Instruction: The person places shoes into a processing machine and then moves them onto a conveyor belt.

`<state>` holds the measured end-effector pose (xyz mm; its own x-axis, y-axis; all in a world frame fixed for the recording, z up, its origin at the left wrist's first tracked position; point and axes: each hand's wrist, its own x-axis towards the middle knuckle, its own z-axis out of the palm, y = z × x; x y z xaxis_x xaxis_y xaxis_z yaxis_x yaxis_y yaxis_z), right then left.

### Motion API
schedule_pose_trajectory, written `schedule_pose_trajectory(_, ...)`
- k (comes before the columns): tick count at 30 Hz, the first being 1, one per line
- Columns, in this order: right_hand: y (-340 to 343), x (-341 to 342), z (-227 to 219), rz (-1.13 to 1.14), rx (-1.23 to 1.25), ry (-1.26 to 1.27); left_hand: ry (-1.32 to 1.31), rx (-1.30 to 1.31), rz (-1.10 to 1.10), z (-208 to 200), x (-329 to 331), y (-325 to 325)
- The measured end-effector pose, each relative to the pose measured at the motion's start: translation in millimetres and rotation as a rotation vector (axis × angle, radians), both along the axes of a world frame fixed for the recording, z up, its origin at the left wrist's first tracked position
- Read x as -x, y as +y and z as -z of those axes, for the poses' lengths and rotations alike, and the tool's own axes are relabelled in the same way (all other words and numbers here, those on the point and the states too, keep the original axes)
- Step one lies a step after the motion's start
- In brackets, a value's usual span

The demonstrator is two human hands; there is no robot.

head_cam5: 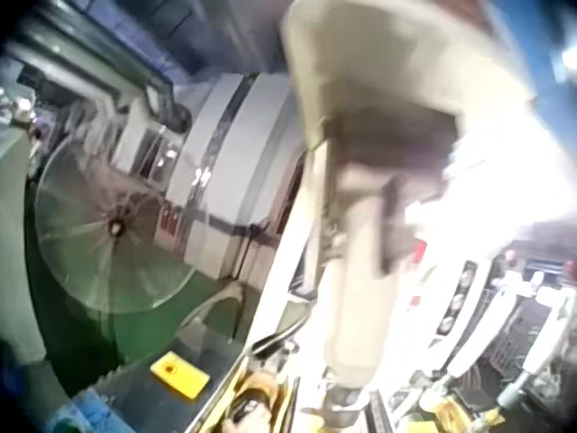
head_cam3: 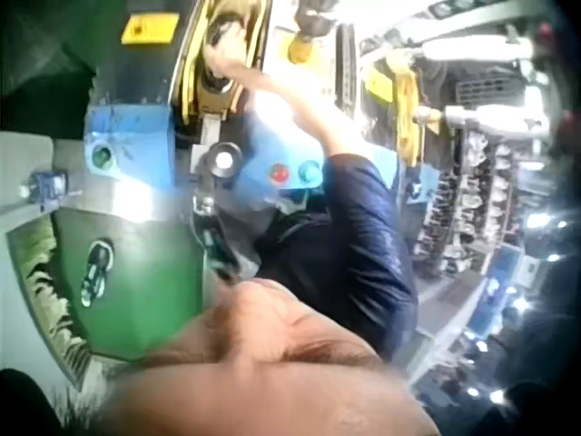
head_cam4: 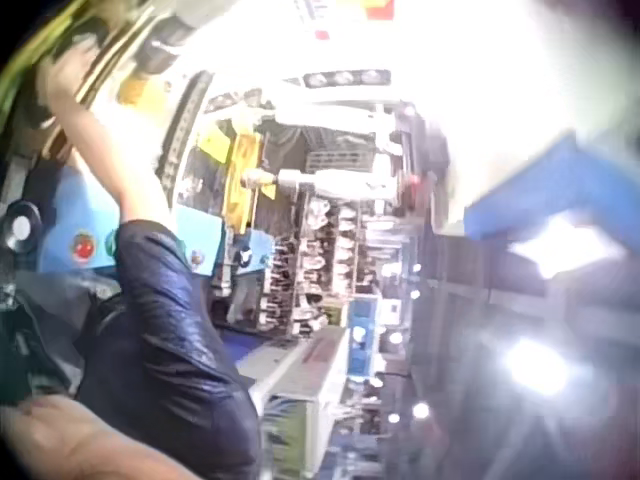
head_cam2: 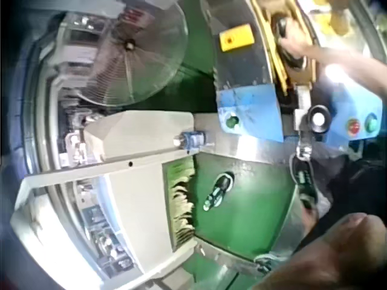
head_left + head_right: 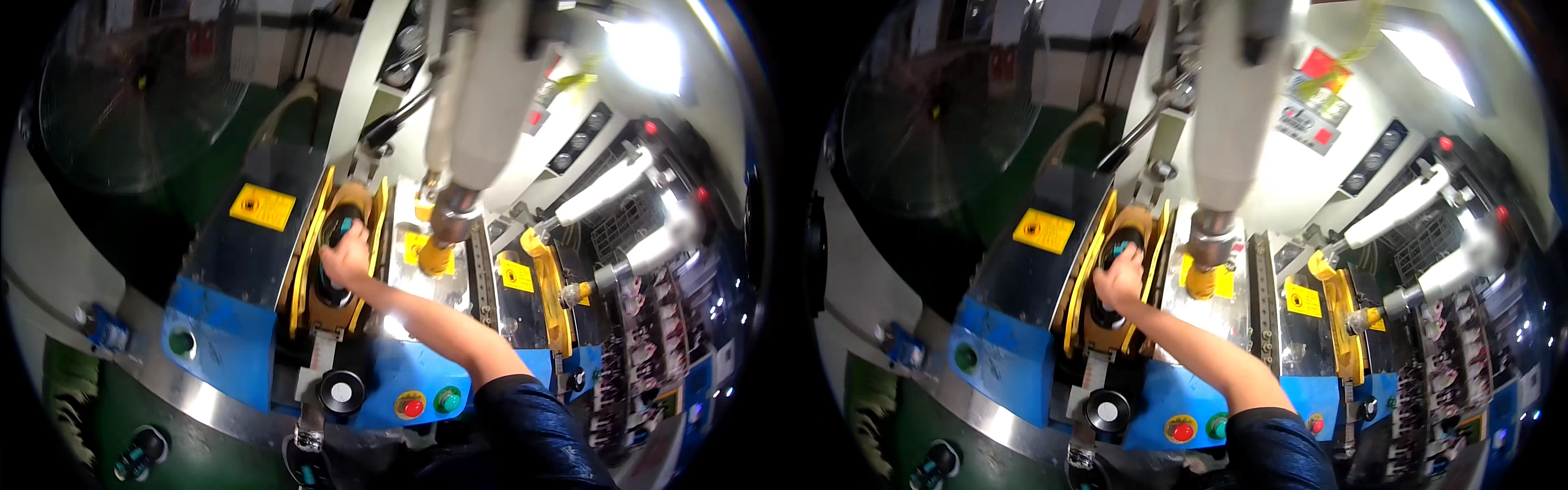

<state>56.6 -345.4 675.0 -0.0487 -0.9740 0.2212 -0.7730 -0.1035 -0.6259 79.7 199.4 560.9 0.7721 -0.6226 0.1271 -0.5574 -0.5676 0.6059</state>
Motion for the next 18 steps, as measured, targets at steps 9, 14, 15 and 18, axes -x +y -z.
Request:
schedule_pose_trajectory(9,156,95,-91,-0.841,0.387,0.277,0.742,0.066,0.149,1,14,-20)
schedule_pose_trajectory(14,281,247,-36,-0.823,0.030,0.900,0.747,-0.117,0.106,3,29,-33)
schedule_pose_trajectory(15,284,242,-41,-0.819,-0.014,0.801,0.795,-0.165,0.027,-3,34,-37)
schedule_pose_trajectory(18,285,225,-51,-0.711,-0.050,0.345,0.829,0.106,-0.143,15,47,-26)
